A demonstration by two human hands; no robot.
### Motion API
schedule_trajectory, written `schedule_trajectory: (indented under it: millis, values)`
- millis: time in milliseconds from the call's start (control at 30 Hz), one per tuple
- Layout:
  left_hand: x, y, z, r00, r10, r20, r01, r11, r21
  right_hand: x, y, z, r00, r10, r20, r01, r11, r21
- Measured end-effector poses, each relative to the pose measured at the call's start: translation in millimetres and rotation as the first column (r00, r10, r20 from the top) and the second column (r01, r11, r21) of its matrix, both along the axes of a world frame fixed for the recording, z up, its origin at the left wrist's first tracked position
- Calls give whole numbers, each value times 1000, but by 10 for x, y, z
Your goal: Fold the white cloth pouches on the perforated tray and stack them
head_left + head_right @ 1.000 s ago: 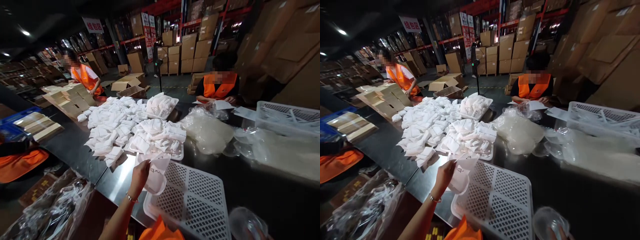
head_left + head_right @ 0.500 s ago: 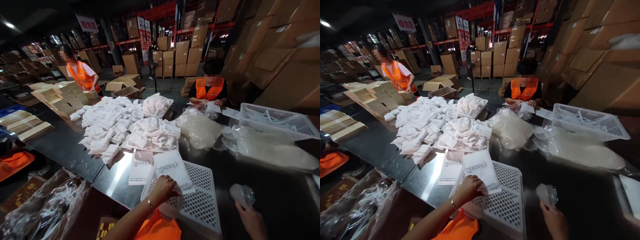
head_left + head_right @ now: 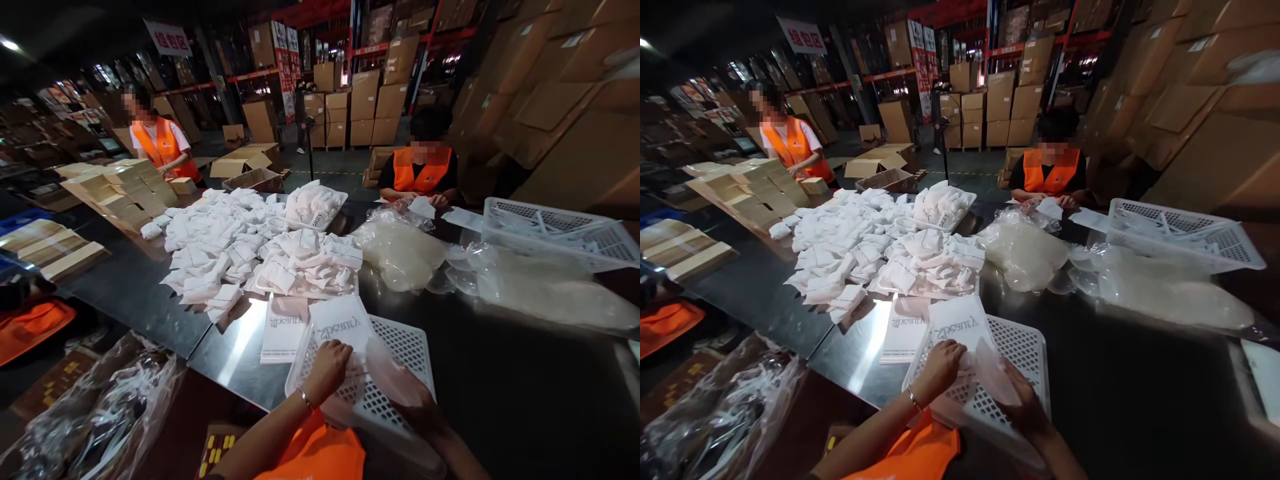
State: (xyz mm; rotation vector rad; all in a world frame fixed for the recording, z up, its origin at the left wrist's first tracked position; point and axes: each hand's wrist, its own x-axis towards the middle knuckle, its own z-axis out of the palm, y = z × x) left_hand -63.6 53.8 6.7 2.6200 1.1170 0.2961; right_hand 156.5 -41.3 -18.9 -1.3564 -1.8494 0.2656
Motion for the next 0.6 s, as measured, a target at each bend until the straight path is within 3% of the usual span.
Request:
schedule_trajectory:
  millis: [100, 167, 333, 500, 600]
  values:
    - [-39, 73, -37, 990, 133, 48, -128, 988, -90, -208, 261, 194, 904, 329, 271, -368, 924, 106]
    - [-80, 123, -13, 983, 174, 52, -168, 981, -96, -306, 352, 234, 867, 370, 334, -421, 902, 92]
    - [-161, 183, 150, 983, 113, 147, -120, 992, 45, -432, 361, 161, 885, 275, 375, -351, 924, 151]
    - [-189, 131, 254, 983, -124, 136, 105, 985, 139, -377, 410, 250, 826, 232, 514, -418, 864, 281]
    - [-156, 31, 318, 967, -211, 142, 189, 969, 157, -327, 460, 306, 779, 97, 620, -350, 887, 301]
